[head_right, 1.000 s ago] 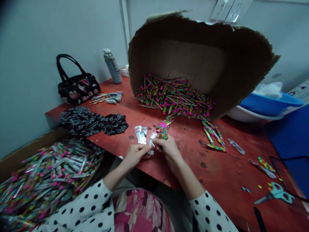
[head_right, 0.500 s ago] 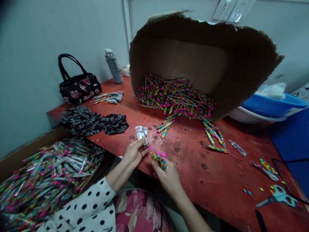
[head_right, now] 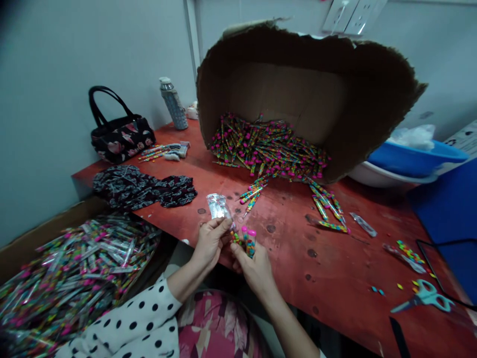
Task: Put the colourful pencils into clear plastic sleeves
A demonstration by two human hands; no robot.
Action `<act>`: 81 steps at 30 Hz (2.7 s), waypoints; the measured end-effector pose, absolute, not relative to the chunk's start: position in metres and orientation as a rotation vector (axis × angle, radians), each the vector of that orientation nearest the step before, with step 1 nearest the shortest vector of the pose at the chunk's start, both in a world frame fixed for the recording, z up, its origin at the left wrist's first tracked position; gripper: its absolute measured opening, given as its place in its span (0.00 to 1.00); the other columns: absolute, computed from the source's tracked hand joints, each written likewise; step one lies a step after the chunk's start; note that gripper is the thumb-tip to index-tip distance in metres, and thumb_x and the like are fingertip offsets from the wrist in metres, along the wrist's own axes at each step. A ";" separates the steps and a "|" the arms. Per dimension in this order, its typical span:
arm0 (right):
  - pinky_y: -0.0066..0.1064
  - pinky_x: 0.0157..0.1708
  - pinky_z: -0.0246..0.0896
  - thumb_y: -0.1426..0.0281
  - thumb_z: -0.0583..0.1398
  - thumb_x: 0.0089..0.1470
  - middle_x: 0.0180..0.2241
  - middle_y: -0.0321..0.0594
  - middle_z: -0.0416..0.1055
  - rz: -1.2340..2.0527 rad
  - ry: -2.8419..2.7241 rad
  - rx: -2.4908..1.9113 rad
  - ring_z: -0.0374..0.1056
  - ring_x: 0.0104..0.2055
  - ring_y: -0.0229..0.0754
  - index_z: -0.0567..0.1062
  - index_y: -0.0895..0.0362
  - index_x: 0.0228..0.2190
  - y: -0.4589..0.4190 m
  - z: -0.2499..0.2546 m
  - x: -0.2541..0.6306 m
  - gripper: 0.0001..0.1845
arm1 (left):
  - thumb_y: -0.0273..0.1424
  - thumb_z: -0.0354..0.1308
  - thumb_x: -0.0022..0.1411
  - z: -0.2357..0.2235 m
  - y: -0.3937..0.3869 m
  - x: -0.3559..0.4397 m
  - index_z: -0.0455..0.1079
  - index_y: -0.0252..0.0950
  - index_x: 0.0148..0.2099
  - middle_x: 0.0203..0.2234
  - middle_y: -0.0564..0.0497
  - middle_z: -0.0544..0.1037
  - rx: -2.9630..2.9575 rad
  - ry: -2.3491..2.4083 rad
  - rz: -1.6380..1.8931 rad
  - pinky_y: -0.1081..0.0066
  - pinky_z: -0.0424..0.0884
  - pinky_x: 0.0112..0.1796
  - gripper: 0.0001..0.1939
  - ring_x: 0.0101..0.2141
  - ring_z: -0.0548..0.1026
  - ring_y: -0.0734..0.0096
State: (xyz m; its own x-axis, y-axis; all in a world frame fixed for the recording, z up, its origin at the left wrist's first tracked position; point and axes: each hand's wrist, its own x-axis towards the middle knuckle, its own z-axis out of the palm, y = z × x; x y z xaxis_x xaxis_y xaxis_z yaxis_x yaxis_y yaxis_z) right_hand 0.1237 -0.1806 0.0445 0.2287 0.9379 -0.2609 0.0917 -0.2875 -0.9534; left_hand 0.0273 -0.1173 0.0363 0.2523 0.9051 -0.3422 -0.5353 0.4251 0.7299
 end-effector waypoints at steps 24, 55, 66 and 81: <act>0.21 0.12 0.55 0.61 0.66 0.38 0.17 0.32 0.69 1.379 -0.717 -1.278 0.60 0.14 0.31 0.67 0.58 0.27 -0.162 0.035 0.112 0.18 | 0.39 0.60 0.50 0.038 -0.131 0.015 0.62 0.36 0.28 0.12 0.57 0.68 0.643 0.750 0.977 0.74 0.62 0.12 0.13 0.10 0.66 0.73; 0.20 0.08 0.45 0.58 0.62 0.42 0.17 0.31 0.68 1.236 -0.854 -1.404 0.57 0.12 0.30 0.67 0.57 0.26 -0.115 0.038 0.137 0.16 | 0.32 0.52 0.59 0.016 -0.079 -0.014 0.73 0.45 0.43 0.40 0.46 0.74 2.284 1.154 1.079 0.62 0.61 0.47 0.12 0.45 0.67 0.62; 0.18 0.08 0.43 0.67 0.64 0.38 0.13 0.24 0.60 1.287 -0.848 -1.372 0.52 0.11 0.28 0.63 0.56 0.25 -0.105 0.046 0.138 0.14 | 0.40 0.60 0.49 0.027 -0.093 -0.006 0.76 0.31 0.28 0.23 0.48 0.76 1.056 0.918 0.740 0.72 0.72 0.30 0.15 0.25 0.73 0.71; 0.22 0.17 0.51 0.61 0.58 0.50 0.19 0.29 0.59 1.088 -1.056 -1.534 0.55 0.19 0.31 0.67 0.56 0.31 -0.181 0.029 0.128 0.11 | 0.28 0.65 0.45 0.033 -0.091 0.010 0.68 0.30 0.28 0.22 0.50 0.75 0.286 0.822 1.036 0.75 0.74 0.26 0.09 0.23 0.74 0.74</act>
State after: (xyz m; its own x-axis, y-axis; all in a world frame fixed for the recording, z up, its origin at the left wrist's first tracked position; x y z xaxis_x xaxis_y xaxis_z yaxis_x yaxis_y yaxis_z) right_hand 0.1279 -0.1813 0.0292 0.2327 0.9611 -0.1490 0.1202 -0.1804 -0.9762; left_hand 0.0098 -0.0910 0.0325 0.2511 0.8481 -0.4666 -0.6469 0.5056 0.5709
